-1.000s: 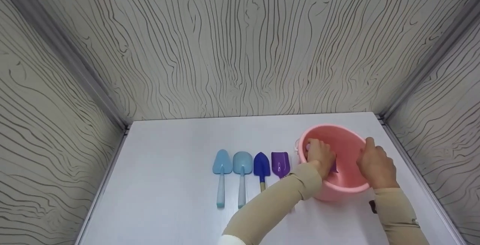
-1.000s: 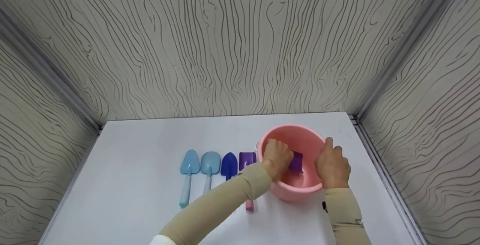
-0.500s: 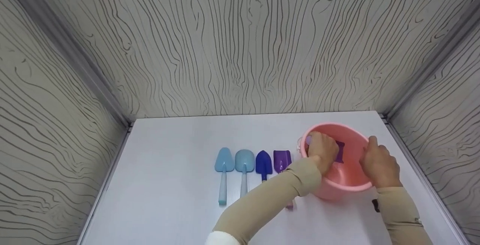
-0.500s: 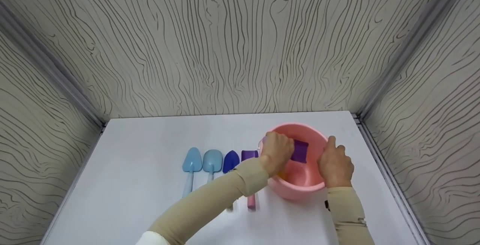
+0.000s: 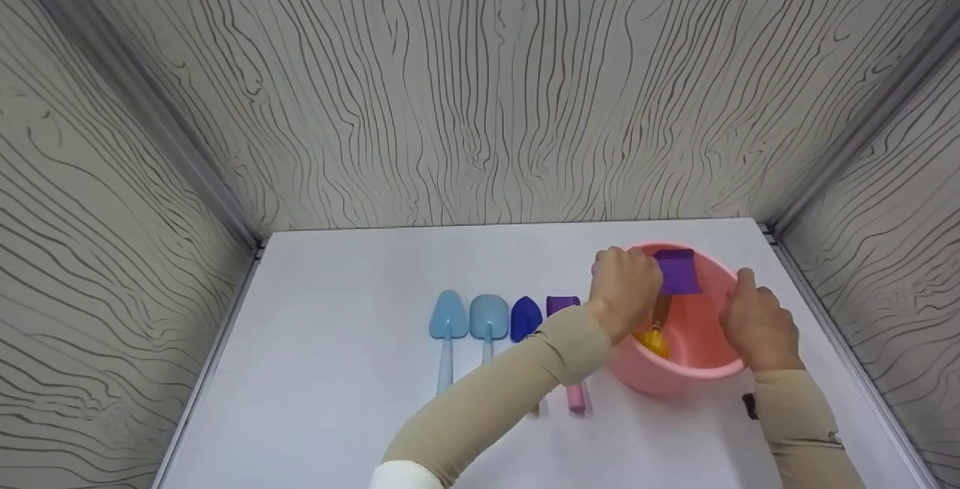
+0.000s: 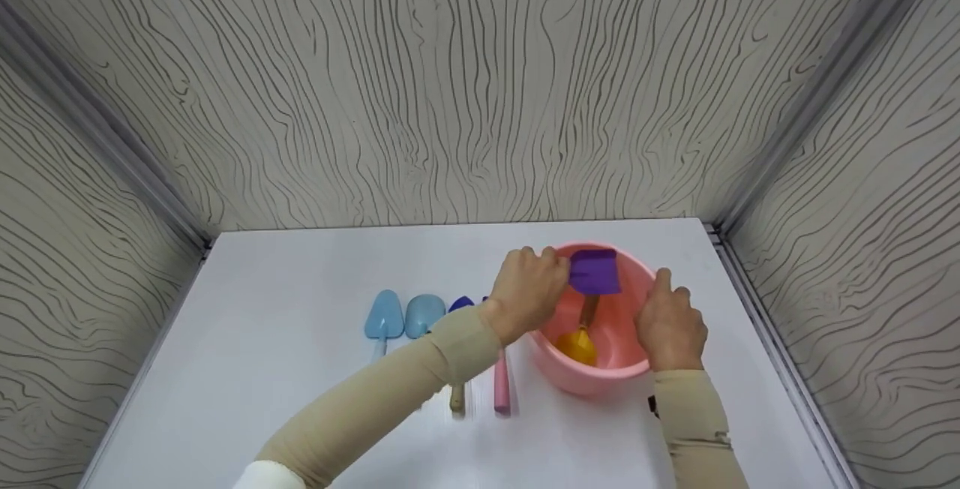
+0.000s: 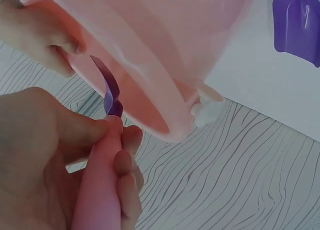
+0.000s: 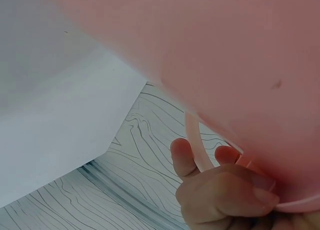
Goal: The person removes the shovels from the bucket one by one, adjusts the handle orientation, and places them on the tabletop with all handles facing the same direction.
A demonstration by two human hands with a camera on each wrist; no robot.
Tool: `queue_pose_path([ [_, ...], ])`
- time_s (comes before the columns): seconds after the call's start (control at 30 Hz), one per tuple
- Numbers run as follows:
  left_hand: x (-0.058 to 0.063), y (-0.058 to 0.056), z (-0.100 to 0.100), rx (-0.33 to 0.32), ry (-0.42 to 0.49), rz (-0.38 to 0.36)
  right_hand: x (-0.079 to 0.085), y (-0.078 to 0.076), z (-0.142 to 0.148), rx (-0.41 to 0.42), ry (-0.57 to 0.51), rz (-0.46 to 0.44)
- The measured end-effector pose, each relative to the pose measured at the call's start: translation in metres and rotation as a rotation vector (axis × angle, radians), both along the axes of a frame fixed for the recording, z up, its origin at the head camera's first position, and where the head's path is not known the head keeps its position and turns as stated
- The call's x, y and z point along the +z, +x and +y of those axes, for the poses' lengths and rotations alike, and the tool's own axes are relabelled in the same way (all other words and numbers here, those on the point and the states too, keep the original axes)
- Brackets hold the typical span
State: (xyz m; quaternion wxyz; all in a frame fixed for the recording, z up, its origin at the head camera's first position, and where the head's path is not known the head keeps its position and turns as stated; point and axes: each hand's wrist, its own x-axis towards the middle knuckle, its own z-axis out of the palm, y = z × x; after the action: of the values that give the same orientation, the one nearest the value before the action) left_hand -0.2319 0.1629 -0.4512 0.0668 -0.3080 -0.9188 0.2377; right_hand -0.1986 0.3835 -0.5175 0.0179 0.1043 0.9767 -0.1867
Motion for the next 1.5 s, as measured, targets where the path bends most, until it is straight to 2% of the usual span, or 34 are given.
queue_pose_path([
  [0.17, 0.003, -0.001, -0.022, -0.015, 0.108, -0.005, 0.003, -0.002, 0.001, -0.022, -0.029, -0.029],
  [0.43, -0.006, -0.009, -0.051, 0.035, 0.249, -0.041, -0.001, -0.002, -0.003, -0.018, -0.06, -0.03],
  [0.57, -0.007, -0.01, -0.065, 0.025, 0.382, -0.043, -0.001, -0.002, -0.002, -0.03, -0.067, -0.029],
  [0.8, -0.009, -0.008, -0.097, 0.06, 0.599, -0.106, 0.0, -0.003, -0.002, -0.024, -0.069, -0.033],
  [1.03, -0.018, -0.007, -0.121, 0.086, 0.732, -0.111, -0.001, -0.003, -0.004, 0.005, -0.044, 0.016],
  [1.23, -0.026, -0.003, -0.148, 0.099, 0.857, -0.119, -0.001, -0.001, -0.006, -0.008, -0.071, -0.028],
  [1.37, -0.034, -0.001, -0.171, 0.137, 0.983, -0.129, -0.001, -0.001, -0.004, -0.015, -0.073, -0.043],
  [1.5, -0.043, -0.006, -0.195, 0.192, 1.065, -0.135, 0.001, -0.002, -0.001, -0.022, -0.079, -0.03],
])
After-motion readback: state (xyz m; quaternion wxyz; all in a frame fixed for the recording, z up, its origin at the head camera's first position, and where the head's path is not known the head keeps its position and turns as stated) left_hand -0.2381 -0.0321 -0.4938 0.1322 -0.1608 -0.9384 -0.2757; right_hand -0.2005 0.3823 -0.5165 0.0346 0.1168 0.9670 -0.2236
